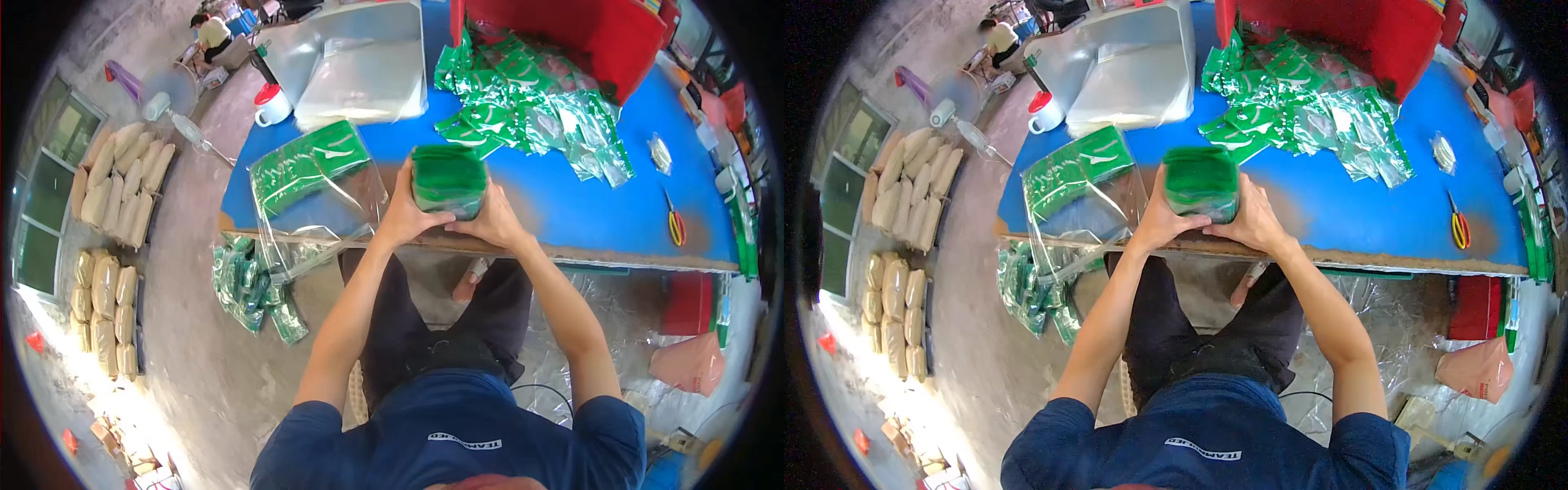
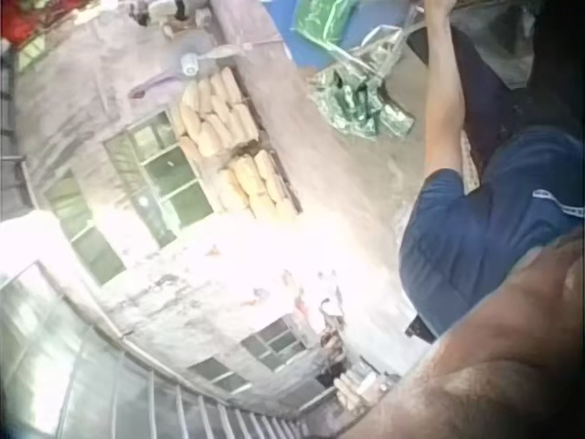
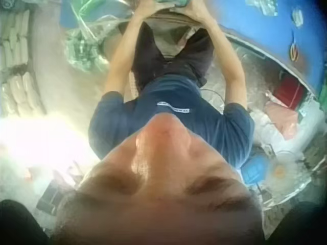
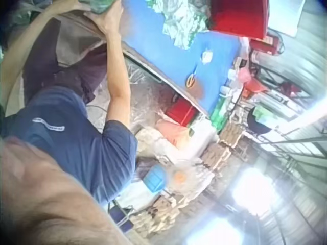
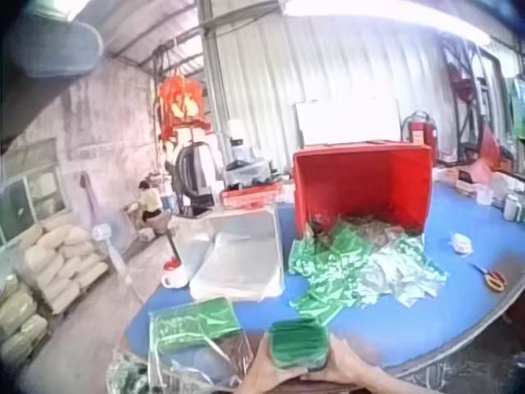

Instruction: The recorder is organizing and packing green product pouches into larger clear plastic bags.

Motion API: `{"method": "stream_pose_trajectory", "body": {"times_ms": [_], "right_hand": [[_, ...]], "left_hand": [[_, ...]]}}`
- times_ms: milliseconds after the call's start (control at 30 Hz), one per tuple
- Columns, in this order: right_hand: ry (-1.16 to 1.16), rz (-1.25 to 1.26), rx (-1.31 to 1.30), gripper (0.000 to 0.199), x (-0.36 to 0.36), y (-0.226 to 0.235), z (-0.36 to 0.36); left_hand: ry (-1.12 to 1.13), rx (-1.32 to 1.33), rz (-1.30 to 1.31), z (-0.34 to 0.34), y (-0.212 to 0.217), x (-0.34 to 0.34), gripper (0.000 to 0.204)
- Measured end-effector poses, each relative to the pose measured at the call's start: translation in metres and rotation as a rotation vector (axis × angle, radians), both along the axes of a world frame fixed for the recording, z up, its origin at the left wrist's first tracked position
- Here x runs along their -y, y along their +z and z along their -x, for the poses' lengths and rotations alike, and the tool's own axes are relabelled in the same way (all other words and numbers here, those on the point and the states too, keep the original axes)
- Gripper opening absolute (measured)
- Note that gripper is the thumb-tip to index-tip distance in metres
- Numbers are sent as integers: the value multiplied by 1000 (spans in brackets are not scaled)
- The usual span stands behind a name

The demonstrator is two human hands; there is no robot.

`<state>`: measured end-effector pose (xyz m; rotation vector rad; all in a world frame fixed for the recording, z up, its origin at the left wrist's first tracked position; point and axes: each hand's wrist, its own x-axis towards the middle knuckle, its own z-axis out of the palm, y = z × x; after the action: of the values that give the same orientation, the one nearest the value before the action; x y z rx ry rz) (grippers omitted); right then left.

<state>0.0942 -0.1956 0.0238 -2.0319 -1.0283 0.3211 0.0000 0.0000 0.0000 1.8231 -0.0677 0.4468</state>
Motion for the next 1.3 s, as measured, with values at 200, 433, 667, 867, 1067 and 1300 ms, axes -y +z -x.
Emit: {"method": "stream_pose_trajectory", "body": {"times_ms": [200, 433, 667, 867, 1067, 1300], "right_hand": [[-40, -39, 304, 114, -4, -11, -3], [17, -163, 144, 113, -4, -3, -1], [45, -149, 45, 118, 0, 3, -3], [73, -198, 59, 118, 3, 5, -8], [103, -64, 70, 124, 13, 3, -10], [126, -329, 631, 96, 6, 78, -18]], "left_hand": [[-145, -20, 149, 2, 14, -4, 137], [-128, 44, 283, -1, 17, 6, 139], [-152, 19, 130, -4, 11, -4, 140], [-174, -46, 140, -6, 9, -5, 119], [-172, -112, -3, -5, 16, 4, 79], [-144, -114, 18, -2, 32, 8, 70]]}}
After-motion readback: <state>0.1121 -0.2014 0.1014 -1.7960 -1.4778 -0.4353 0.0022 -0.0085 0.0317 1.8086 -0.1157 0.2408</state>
